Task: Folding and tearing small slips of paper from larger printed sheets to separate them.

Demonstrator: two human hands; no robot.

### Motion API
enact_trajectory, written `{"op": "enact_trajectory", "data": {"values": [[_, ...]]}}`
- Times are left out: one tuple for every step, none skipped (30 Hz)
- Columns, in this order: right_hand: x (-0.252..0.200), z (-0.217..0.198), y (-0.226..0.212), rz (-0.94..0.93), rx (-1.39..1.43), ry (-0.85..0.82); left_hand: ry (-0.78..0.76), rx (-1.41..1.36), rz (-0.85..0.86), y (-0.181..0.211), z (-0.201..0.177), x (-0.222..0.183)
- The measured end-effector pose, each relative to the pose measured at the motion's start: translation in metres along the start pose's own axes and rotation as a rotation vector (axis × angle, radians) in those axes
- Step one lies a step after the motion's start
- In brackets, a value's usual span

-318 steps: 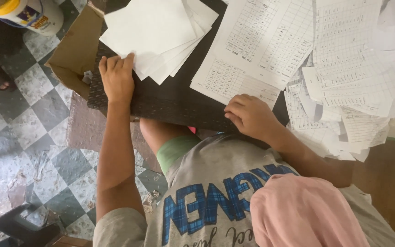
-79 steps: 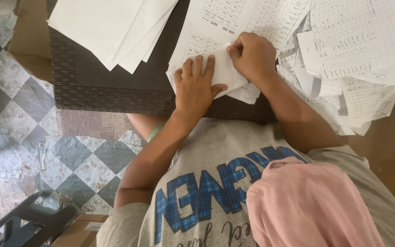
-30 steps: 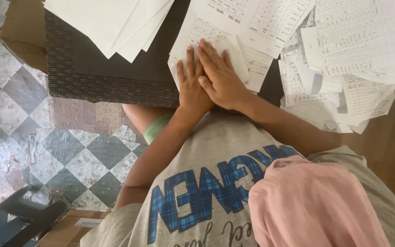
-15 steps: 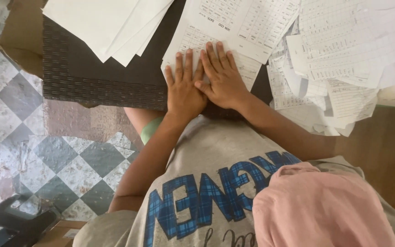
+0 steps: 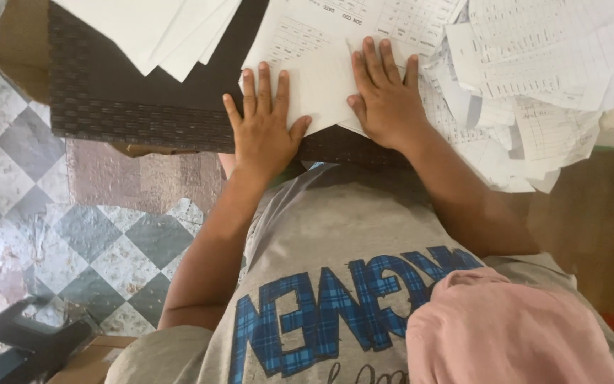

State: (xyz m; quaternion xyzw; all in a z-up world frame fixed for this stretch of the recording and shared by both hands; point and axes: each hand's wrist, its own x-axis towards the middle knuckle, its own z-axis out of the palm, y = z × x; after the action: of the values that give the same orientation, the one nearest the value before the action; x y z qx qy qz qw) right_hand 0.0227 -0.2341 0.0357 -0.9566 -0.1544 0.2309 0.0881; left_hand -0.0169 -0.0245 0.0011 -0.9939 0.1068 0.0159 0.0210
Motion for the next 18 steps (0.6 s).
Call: {"op": "enact_trajectory", "data": {"values": [[-0.002, 0.000, 0.004, -0.004, 0.017, 0.002, 0.010, -0.011, 0.006, -0.001, 0.001, 0.000], [-0.004, -0.001, 0.007, -0.010, 0.030, 0.003, 0.020, -0.024, 0.007, -0.003, 0.001, 0.000], [-0.007, 0.000, 0.005, 0.000, 0.033, 0.003, 0.019, -0.027, 0.018, -0.001, 0.002, -0.002], [-0.007, -0.001, 0.004, 0.007, 0.028, 0.030, 0.020, -0.017, 0.012, -0.001, 0.001, -0.002], [-0.007, -0.003, 0.001, 0.013, 0.023, 0.057, 0.021, -0.008, 0.005, -0.002, 0.001, -0.001], [-0.005, 0.004, 0.002, 0.012, 0.027, 0.059, 0.020, -0.003, 0.007, -0.002, 0.000, 0.000], [-0.003, 0.011, 0.003, -0.068, -0.020, 0.306, -0.016, 0.025, -0.005, -0.001, -0.001, 0.001], [-0.003, 0.020, 0.003, -0.145, -0.067, 0.549, -0.056, 0.050, -0.013, 0.001, -0.001, 0.000], [0.002, 0.019, -0.001, -0.141, -0.062, 0.548, -0.060, 0.053, -0.010, -0.001, -0.001, 0.000], [0.006, 0.018, -0.004, -0.090, -0.042, 0.543, -0.017, 0.064, -0.005, 0.000, -0.001, -0.001], [0.009, 0.017, -0.008, -0.039, -0.023, 0.539, 0.027, 0.075, -0.001, 0.001, -0.001, -0.002], [0.013, 0.010, -0.008, -0.042, -0.028, 0.545, 0.036, 0.074, -0.004, 0.002, -0.001, -0.002], [0.017, 0.003, -0.008, 0.059, 0.194, 0.455, 0.036, 0.042, -0.007, 0.002, -0.002, -0.002], [0.022, -0.003, -0.009, 0.155, 0.417, 0.358, 0.036, 0.013, -0.011, 0.002, -0.003, -0.002], [0.023, -0.012, -0.010, 0.148, 0.413, 0.365, 0.044, 0.014, -0.016, 0.001, -0.003, -0.001], [0.022, -0.018, -0.011, 0.192, 0.533, 0.284, 0.072, 0.013, -0.009, 0.001, -0.003, -0.002], [0.022, -0.024, -0.012, 0.235, 0.652, 0.201, 0.100, 0.013, -0.001, 0.001, -0.002, -0.003], [0.019, -0.025, -0.012, 0.228, 0.649, 0.200, 0.101, 0.014, -0.008, 0.000, -0.006, -0.002]]}}
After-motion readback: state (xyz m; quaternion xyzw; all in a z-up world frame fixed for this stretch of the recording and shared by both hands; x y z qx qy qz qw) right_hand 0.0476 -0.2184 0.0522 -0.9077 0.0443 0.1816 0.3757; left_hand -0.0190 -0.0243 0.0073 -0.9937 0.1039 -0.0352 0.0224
